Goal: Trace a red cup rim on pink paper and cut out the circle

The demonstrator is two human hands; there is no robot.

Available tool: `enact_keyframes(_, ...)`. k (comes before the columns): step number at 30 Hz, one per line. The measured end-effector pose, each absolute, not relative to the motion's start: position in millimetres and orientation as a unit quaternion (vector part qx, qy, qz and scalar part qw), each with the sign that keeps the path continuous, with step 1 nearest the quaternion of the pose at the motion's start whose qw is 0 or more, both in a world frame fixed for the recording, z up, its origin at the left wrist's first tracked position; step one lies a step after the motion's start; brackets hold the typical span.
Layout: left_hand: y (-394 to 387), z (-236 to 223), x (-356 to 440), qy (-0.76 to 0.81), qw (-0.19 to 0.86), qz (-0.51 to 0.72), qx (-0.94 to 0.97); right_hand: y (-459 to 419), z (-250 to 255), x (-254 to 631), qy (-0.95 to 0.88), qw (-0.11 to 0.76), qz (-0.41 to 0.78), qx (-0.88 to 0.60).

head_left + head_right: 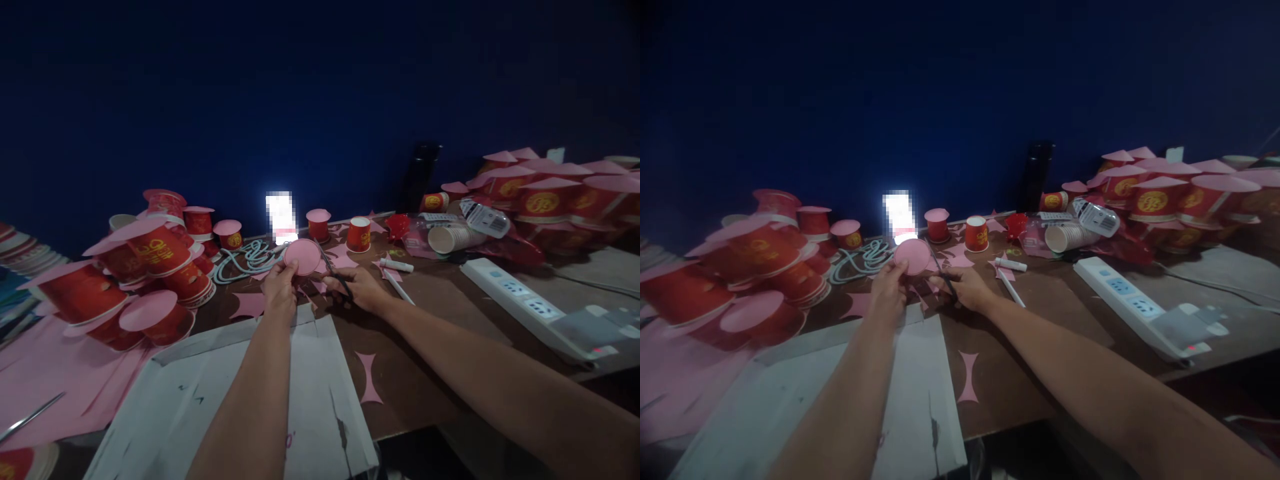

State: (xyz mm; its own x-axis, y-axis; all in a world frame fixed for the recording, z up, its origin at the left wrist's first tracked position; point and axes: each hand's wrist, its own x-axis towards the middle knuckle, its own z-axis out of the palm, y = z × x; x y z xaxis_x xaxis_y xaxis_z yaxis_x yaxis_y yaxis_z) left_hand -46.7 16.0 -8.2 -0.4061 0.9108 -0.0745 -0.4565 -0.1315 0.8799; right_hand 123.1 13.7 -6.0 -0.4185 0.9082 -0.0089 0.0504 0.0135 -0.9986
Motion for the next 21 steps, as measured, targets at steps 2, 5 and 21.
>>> enact_keyframes(2, 16.2, -8.6, -46.3, 0.447, 0.481, 0.711, 0.251, 12.9, -4.6, 122.5, -0.603, 0.373, 0.588, -0.39)
enact_keyframes(5, 16.9, -9.8, -45.8, 0.442, 0.478, 0.718, 0.245, 11.9, -2.4, 121.6, -0.595, 0.379, 0.592, -0.39)
enact_keyframes(21, 18.8, -11.5, -46.9, 0.44, 0.48, 0.718, 0.246, 12.9, -3.2, 123.3, -0.623, 0.37, 0.567, -0.391)
